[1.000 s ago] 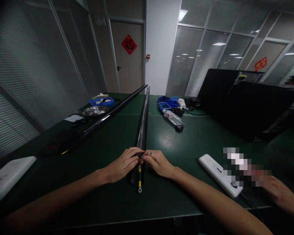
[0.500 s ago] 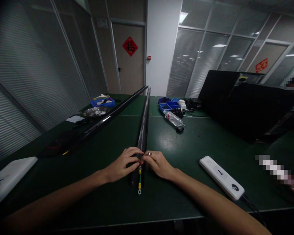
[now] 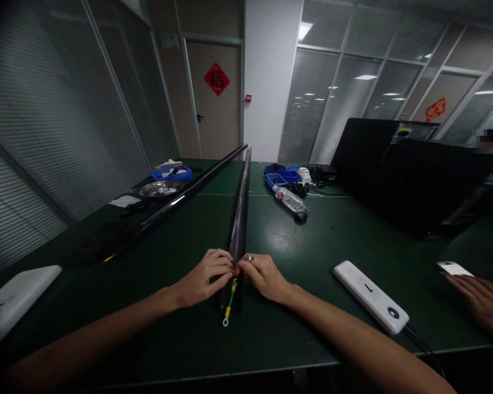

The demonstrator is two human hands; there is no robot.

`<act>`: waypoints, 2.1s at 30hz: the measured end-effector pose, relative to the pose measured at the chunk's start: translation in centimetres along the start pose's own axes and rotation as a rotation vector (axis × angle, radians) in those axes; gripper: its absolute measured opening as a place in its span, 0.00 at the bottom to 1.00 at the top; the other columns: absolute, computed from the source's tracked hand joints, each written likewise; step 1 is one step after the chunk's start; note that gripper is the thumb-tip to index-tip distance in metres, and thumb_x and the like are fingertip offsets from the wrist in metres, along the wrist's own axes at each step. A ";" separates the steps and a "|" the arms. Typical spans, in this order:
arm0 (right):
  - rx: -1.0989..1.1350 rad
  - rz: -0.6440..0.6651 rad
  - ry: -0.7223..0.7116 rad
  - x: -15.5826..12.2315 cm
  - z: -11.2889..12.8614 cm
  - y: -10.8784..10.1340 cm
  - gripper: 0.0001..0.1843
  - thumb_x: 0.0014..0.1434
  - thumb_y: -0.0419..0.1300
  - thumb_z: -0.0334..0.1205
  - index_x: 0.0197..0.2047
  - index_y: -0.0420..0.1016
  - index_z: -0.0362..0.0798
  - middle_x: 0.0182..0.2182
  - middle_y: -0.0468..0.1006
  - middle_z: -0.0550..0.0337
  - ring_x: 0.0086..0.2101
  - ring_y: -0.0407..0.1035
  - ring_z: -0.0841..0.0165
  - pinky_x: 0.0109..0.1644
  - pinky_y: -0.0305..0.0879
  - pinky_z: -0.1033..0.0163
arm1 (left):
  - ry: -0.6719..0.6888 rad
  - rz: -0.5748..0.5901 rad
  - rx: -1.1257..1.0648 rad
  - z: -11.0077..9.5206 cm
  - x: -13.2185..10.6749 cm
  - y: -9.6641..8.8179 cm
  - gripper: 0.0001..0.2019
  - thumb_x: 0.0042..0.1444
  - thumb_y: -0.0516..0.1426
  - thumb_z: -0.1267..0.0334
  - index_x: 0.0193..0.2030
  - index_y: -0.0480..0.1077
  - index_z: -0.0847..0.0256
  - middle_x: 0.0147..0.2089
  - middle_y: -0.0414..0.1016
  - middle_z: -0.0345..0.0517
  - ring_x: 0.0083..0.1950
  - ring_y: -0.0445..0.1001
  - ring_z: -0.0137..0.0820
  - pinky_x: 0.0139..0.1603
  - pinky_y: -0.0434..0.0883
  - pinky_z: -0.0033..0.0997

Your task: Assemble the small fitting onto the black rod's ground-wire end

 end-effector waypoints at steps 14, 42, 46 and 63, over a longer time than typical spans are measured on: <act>0.083 0.051 -0.002 0.1 0.1 -0.2 0.25 0.75 0.47 0.52 0.38 0.76 0.44 0.25 0.67 0.64 0.22 0.62 0.75 0.27 0.60 0.69 | 0.013 0.014 0.018 -0.2 -0.1 0.0 0.13 0.72 0.49 0.64 0.46 0.75 0.58 0.46 0.77 0.46 0.57 0.68 0.38 0.62 0.57 0.42; -0.121 -0.125 -0.047 -0.1 0.6 -0.4 0.24 0.75 0.49 0.47 0.35 0.78 0.44 0.25 0.73 0.61 0.24 0.66 0.73 0.32 0.62 0.67 | -0.010 0.042 0.003 -0.1 -0.1 0.1 0.15 0.73 0.47 0.62 0.46 0.75 0.59 0.46 0.76 0.47 0.57 0.67 0.38 0.62 0.57 0.42; -0.145 -0.157 -0.052 -0.3 0.6 -0.3 0.22 0.74 0.50 0.45 0.34 0.78 0.44 0.26 0.74 0.59 0.25 0.68 0.71 0.32 0.63 0.66 | -0.028 0.042 -0.012 0.0 0.0 0.0 0.13 0.73 0.48 0.63 0.47 0.75 0.58 0.47 0.76 0.46 0.57 0.67 0.38 0.61 0.57 0.42; -0.037 -0.159 0.013 -0.3 0.3 0.2 0.22 0.74 0.52 0.50 0.38 0.79 0.45 0.26 0.73 0.60 0.26 0.67 0.71 0.31 0.64 0.68 | -0.086 0.032 -0.087 1.0 0.8 0.4 0.07 0.67 0.56 0.64 0.43 0.76 0.58 0.45 0.77 0.41 0.54 0.68 0.36 0.58 0.58 0.39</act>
Point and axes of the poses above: each hand's wrist, its own x-axis towards the middle knuckle, its own y-axis out of the palm, z = x × y, the point moved 5 cm from there along x, towards the middle knuckle
